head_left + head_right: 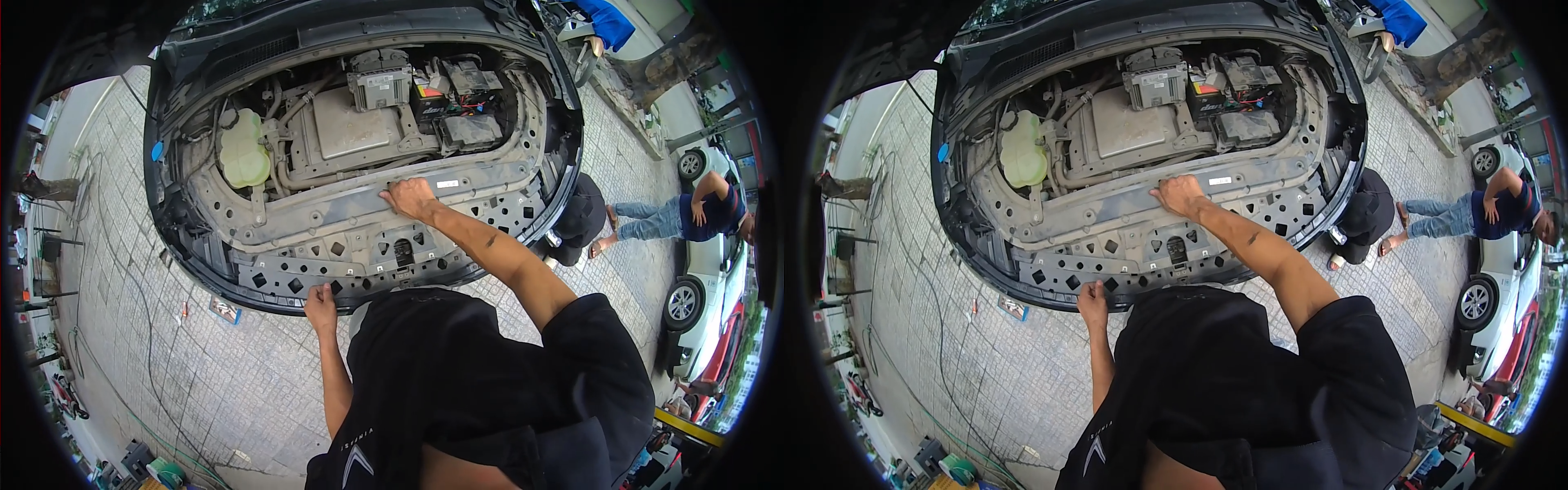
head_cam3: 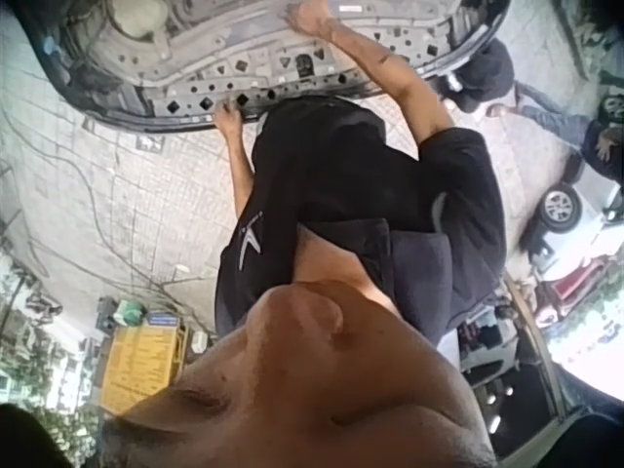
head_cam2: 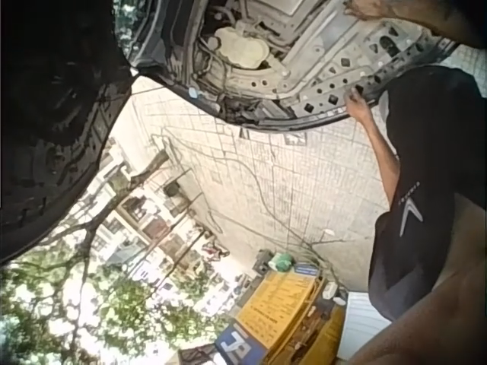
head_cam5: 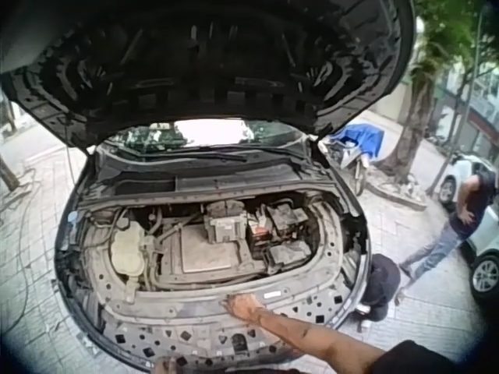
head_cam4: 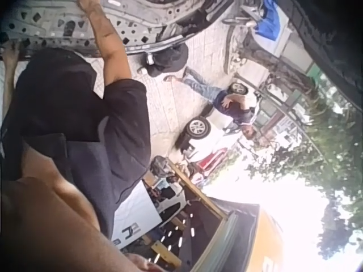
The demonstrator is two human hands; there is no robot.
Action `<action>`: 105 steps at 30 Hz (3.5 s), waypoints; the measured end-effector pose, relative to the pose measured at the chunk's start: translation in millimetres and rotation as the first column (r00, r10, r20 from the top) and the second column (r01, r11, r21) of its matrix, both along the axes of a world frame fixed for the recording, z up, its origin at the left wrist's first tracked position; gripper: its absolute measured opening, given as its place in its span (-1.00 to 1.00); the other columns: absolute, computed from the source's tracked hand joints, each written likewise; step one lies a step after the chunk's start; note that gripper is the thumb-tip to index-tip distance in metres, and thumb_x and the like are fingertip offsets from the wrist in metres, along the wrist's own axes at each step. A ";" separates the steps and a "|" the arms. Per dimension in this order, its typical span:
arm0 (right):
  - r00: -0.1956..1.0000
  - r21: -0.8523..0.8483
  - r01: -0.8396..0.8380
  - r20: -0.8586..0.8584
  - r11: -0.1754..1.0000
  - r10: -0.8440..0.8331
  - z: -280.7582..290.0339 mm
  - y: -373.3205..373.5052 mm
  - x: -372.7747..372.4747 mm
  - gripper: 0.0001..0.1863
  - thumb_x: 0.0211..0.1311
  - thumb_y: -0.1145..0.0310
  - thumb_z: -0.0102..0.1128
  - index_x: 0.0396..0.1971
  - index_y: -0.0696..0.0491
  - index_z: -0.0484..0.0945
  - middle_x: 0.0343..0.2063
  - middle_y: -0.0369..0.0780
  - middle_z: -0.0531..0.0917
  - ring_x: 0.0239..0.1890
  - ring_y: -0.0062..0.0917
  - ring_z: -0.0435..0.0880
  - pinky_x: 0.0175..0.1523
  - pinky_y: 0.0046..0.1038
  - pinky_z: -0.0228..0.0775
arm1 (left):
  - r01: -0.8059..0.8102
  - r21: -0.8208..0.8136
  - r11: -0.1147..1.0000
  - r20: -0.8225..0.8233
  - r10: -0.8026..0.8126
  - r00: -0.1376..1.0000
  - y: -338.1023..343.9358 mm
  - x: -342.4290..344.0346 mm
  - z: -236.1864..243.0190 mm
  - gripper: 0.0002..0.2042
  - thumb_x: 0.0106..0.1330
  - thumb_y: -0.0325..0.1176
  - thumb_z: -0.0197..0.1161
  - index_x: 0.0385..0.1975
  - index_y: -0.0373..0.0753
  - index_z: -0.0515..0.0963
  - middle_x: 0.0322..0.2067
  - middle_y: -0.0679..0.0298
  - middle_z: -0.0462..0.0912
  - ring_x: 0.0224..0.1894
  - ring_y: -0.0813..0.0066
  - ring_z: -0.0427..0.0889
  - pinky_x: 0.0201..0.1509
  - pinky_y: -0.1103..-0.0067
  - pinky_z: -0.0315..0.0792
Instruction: Fixing a car bumper and wheel well liner using tools and clips.
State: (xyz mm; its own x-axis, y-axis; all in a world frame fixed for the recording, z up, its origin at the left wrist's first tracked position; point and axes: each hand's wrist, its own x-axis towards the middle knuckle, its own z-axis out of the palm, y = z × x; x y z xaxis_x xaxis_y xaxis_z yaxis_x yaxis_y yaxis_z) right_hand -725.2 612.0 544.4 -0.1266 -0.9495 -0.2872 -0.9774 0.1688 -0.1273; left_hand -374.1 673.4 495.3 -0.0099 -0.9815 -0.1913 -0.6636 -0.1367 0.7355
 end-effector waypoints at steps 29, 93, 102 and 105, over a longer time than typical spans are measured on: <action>0.905 0.101 -0.361 -0.201 0.927 0.375 -21.8 -10.7 -3.1 -0.75 0.17 0.34 0.08 -0.26 0.04 0.70 -0.21 -0.15 0.72 -0.08 -0.41 0.70 -0.25 -0.19 0.54 | 0.060 0.033 0.998 -0.140 -0.055 0.989 54.8 44.6 -50.9 -0.65 0.39 -0.25 0.24 -0.57 -0.33 0.38 -0.63 0.29 0.42 -0.54 0.49 0.29 -0.44 0.47 0.26; 0.902 -0.401 0.218 0.430 0.890 -0.027 -15.9 -54.6 165.6 -0.79 0.25 0.37 0.20 -0.14 0.00 0.68 -0.15 -0.23 0.63 -0.15 -0.25 0.66 -0.04 -0.29 0.51 | -0.101 0.649 0.754 -0.602 0.591 0.537 -17.9 131.6 8.4 -0.67 0.51 -0.06 0.04 -0.21 -0.24 0.53 -0.43 0.34 0.57 -0.50 0.65 0.39 -0.46 0.68 0.25; 0.991 -0.232 -0.012 0.128 0.973 0.043 0.4 -70.6 174.0 -0.80 0.20 0.44 0.09 -0.23 -0.01 0.66 -0.18 -0.18 0.62 -0.11 -0.19 0.64 -0.05 -0.19 0.54 | -0.343 0.635 0.693 -0.521 0.711 0.473 3.4 203.1 -39.3 -0.68 0.52 -0.10 0.02 -0.24 -0.26 0.52 -0.48 0.31 0.57 -0.59 0.67 0.36 -0.55 0.69 0.25; 0.986 -0.185 -0.122 0.094 0.975 0.141 9.4 -78.4 173.3 -0.81 0.18 0.48 0.06 -0.25 0.03 0.62 -0.18 -0.13 0.62 -0.11 -0.17 0.65 -0.07 -0.17 0.55 | -0.355 0.628 0.692 -0.524 0.714 0.465 2.0 214.1 -46.4 -0.67 0.52 -0.10 0.02 -0.24 -0.27 0.52 -0.48 0.31 0.57 -0.58 0.67 0.36 -0.55 0.68 0.26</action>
